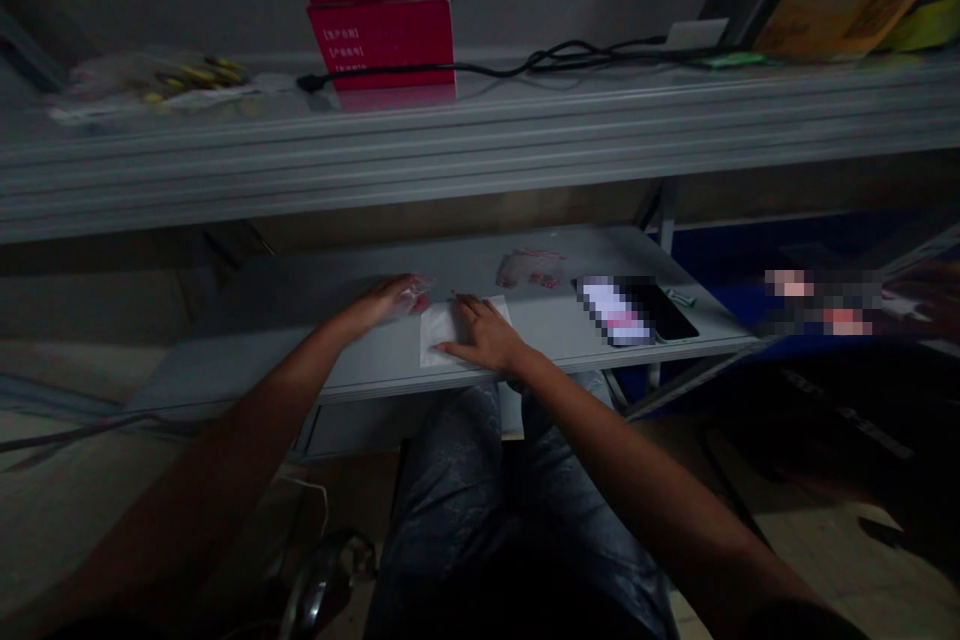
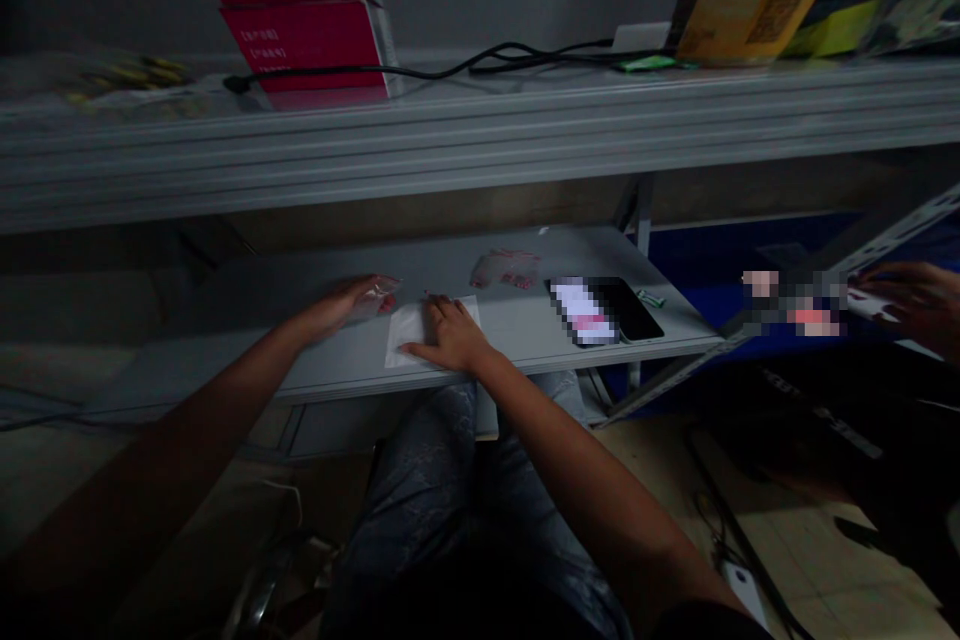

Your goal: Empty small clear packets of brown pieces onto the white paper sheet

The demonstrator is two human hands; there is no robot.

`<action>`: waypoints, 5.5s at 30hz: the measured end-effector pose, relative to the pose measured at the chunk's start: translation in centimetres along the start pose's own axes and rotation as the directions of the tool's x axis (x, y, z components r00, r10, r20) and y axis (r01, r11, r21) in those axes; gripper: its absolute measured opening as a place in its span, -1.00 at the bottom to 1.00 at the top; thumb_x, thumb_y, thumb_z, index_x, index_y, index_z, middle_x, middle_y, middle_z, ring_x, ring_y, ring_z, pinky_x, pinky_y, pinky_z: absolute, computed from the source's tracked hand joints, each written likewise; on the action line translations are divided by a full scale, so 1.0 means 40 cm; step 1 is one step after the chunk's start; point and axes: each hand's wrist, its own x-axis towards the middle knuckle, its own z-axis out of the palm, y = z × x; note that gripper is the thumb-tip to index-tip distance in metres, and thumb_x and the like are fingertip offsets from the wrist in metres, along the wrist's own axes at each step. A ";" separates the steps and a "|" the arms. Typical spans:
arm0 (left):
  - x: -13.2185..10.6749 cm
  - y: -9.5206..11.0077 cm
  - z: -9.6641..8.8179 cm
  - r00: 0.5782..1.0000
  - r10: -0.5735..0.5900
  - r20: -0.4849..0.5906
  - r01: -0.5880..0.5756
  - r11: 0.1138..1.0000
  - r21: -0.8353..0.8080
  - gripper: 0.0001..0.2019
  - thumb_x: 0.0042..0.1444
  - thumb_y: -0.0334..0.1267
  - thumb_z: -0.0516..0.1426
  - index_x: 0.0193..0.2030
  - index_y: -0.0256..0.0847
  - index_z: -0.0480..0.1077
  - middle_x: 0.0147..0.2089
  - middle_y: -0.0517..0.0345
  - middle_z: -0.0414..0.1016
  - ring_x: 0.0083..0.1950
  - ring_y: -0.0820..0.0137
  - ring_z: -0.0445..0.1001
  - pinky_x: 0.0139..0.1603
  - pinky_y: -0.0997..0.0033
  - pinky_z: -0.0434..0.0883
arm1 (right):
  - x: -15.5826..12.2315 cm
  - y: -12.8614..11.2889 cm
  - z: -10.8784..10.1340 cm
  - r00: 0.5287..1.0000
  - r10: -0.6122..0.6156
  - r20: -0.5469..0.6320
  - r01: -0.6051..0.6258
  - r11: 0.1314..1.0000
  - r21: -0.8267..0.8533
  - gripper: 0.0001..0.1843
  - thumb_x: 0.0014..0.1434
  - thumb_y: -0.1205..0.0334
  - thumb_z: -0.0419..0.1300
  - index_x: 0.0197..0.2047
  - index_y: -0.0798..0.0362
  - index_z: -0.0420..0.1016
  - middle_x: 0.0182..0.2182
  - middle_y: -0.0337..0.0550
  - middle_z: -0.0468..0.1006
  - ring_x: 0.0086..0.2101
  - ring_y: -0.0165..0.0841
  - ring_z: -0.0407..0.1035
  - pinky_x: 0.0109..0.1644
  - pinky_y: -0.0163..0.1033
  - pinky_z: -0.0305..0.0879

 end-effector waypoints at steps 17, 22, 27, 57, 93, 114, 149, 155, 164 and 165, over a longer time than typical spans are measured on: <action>-0.038 0.012 0.019 0.990 -0.137 -0.038 0.114 0.927 -0.358 -0.48 0.39 0.11 -0.22 0.21 -0.16 0.28 -0.18 -0.03 0.56 -0.11 0.19 0.57 -0.11 0.14 0.52 | 0.267 0.051 -0.048 0.941 0.219 0.257 -0.199 0.975 -0.103 -0.75 0.22 0.42 0.18 -0.13 0.25 0.68 -0.13 0.19 0.67 -0.09 -0.11 0.56 -0.02 -0.23 0.39; -0.103 -0.005 0.016 0.960 0.085 -0.268 -0.022 0.973 0.231 -0.53 0.42 0.05 -0.18 0.21 -0.15 0.32 0.12 -0.08 0.50 0.12 0.18 0.49 0.15 0.18 0.40 | 0.215 0.057 -0.083 0.941 0.203 0.269 -0.193 0.979 -0.065 -0.74 0.23 0.25 0.24 -0.08 0.19 0.65 -0.16 0.06 0.69 -0.19 -0.19 0.58 -0.18 -0.31 0.38; -0.178 -0.017 0.063 0.958 0.191 -0.214 -0.004 0.755 0.656 -0.60 0.36 -0.04 0.03 0.21 -0.19 0.33 0.19 -0.14 0.43 0.25 0.05 0.37 0.28 0.01 0.28 | 0.148 0.057 -0.086 0.931 0.112 0.346 -0.112 0.993 -0.020 -0.82 0.21 0.31 0.23 -0.15 0.05 0.65 -0.27 -0.11 0.70 -0.29 -0.26 0.57 -0.26 -0.32 0.35; 0.017 -0.170 0.101 0.927 0.204 -0.314 0.118 0.636 0.762 -0.59 0.32 -0.23 0.00 0.22 -0.31 0.41 0.33 -0.25 0.37 0.43 -0.04 0.19 0.42 -0.11 0.07 | 0.140 0.356 -0.162 0.879 0.474 -0.059 -0.470 0.837 -0.279 -0.58 0.18 0.15 0.26 0.07 0.15 0.54 0.01 0.16 0.51 0.05 -0.12 0.39 0.11 -0.20 0.26; -0.322 0.163 0.464 0.992 -0.088 -0.089 0.052 0.936 -0.349 -0.55 0.27 0.11 0.09 -0.49 -0.21 0.38 -0.60 0.25 0.30 -0.55 0.41 0.32 -0.49 0.46 0.18 | -0.317 -0.152 -0.046 0.945 0.298 0.137 -0.165 0.069 0.984 -0.68 0.07 0.13 0.45 -0.23 0.02 0.42 -0.41 -0.31 0.44 -0.42 -0.43 0.34 -0.30 -0.31 0.27; -0.341 0.085 0.528 0.978 -0.190 -0.082 0.094 0.760 -0.643 -0.66 0.20 0.03 0.10 -0.47 -0.15 0.27 -0.56 0.26 0.27 -0.56 0.44 0.27 -0.51 0.43 0.27 | -0.345 -0.142 0.000 0.872 0.403 0.277 -0.194 -0.234 0.953 -0.76 -0.06 0.34 0.31 -0.40 0.00 0.27 -0.53 -0.34 0.42 -0.47 -0.40 0.31 -0.31 -0.32 0.24; -0.336 0.063 0.494 0.968 -0.233 -0.089 0.130 0.778 -0.615 -0.67 0.08 0.06 0.29 -0.14 -0.12 0.60 -0.05 -0.01 0.65 0.03 0.15 0.56 0.14 0.18 0.44 | -0.364 -0.130 -0.090 0.997 0.079 0.022 -0.074 0.750 0.658 -0.79 0.40 0.13 0.11 -0.21 -0.01 0.53 -0.31 -0.17 0.54 -0.30 -0.30 0.41 -0.18 -0.22 0.26; -0.333 0.073 0.418 0.955 -0.191 -0.229 -0.015 0.735 -0.678 -0.68 0.17 -0.01 0.24 -0.07 -0.18 0.57 -0.05 0.00 0.62 -0.06 0.26 0.57 0.01 0.31 0.46 | -0.357 -0.104 -0.109 0.984 0.178 -0.031 -0.103 0.693 0.714 -0.62 0.30 0.08 0.25 0.15 -0.07 0.35 -0.20 -0.16 0.52 -0.23 -0.27 0.44 -0.14 -0.19 0.36; -0.124 0.079 0.156 0.934 0.260 -0.246 -0.180 0.935 0.305 -0.74 0.16 -0.16 0.22 -0.05 -0.21 0.52 -0.06 -0.01 0.57 -0.01 0.20 0.51 0.06 0.22 0.43 | -0.090 0.004 -0.093 0.992 -0.050 -0.113 0.077 0.965 0.251 -0.27 0.23 -0.10 0.27 0.32 0.13 0.25 0.22 0.20 0.35 0.22 -0.05 0.25 0.32 0.07 0.15; -0.102 0.078 0.144 0.945 0.286 -0.162 -0.196 0.887 0.418 -0.77 0.17 -0.19 0.22 -0.08 -0.21 0.53 -0.06 -0.02 0.57 0.00 0.19 0.50 0.08 0.21 0.42 | -0.055 0.014 -0.078 0.993 -0.084 -0.079 0.099 0.972 0.213 -0.23 0.21 -0.13 0.27 0.32 0.16 0.25 0.23 0.23 0.35 0.24 -0.03 0.23 0.34 0.09 0.11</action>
